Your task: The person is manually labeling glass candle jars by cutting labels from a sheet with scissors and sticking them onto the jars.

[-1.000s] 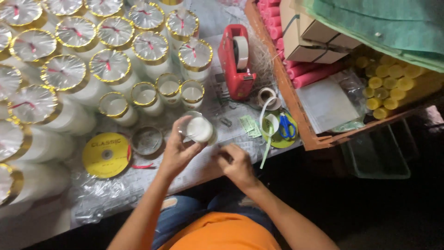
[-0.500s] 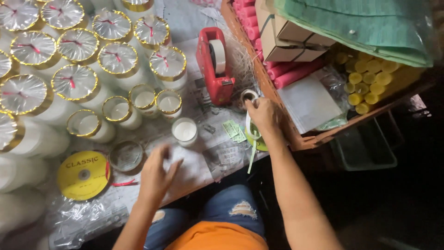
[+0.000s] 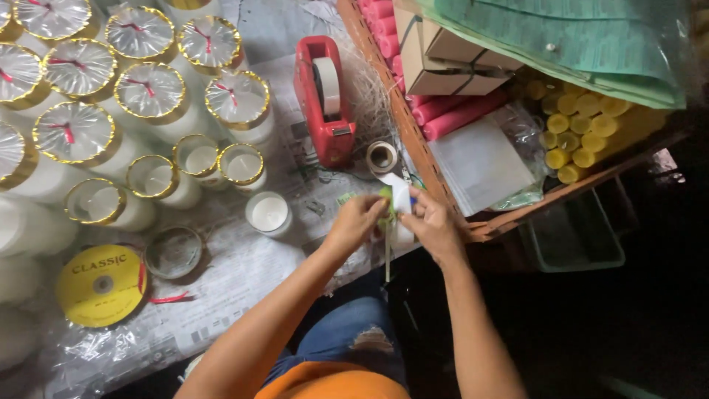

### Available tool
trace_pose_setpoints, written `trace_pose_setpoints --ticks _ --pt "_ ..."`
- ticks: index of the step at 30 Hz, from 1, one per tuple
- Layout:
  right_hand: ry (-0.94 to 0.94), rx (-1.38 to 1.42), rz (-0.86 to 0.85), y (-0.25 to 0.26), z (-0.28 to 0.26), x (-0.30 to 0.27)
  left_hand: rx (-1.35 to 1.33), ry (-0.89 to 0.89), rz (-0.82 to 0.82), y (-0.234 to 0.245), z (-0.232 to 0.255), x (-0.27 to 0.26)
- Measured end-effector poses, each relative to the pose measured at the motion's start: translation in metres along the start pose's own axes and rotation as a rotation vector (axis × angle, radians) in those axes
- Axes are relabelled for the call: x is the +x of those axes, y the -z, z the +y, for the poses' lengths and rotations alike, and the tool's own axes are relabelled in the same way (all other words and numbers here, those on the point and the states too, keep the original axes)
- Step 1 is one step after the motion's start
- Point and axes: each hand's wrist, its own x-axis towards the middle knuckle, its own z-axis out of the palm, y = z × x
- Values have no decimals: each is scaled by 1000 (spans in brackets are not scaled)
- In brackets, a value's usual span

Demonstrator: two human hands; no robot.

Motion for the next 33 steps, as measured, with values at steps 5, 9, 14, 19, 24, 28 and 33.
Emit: trace_pose_setpoints --ticks 5,9,14,19,24,28,33 --pt "-31 -222 -119 8 2 -5 -577 155 64 -30 -31 36" --pt "-135 -340 -49 4 -11 -4 -643 169 142 -34 -55 48" --pt "514 -775 164 -5 -34 21 -603 123 178 -27 -35 39" --pt "712 -1050 81 -4 -28 42 -402 78 220 -27 -38 50" --pt "823 -1258 56 2 -18 54 -208 48 215 -30 -38 57" --pt "856 -1151 62 20 -13 70 -270 29 214 -40 -43 66" --pt "771 -1130 418 48 -75 62 -578 80 155 -32 15 53"
